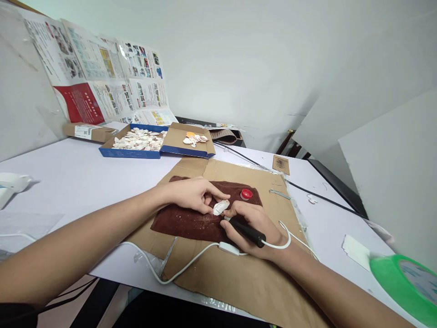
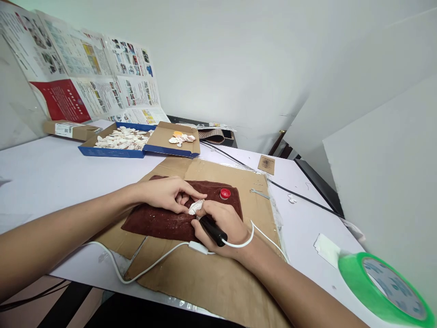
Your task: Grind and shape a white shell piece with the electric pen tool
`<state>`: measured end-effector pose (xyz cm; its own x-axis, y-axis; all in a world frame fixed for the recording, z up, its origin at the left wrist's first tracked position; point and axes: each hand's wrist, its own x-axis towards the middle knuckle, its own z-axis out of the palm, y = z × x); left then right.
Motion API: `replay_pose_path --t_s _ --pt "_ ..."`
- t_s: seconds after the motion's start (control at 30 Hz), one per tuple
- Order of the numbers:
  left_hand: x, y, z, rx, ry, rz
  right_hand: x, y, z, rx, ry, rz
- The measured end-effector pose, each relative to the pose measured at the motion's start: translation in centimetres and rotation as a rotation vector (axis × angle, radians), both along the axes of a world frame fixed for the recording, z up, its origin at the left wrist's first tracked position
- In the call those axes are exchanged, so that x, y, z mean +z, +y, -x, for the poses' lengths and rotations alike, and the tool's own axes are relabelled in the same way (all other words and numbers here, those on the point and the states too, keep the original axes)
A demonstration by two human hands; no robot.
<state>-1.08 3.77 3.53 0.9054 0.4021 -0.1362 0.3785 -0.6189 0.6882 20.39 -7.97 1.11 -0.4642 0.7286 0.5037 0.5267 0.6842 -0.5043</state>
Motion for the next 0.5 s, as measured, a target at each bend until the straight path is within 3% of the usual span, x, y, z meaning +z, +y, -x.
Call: replay_pose_path --t_s 0.5 --pt "-0.2 0.2 0.0 -0.007 -0.011 -0.026 -1.2 0.1 1.4 -0.083 -0.225 -0.172"
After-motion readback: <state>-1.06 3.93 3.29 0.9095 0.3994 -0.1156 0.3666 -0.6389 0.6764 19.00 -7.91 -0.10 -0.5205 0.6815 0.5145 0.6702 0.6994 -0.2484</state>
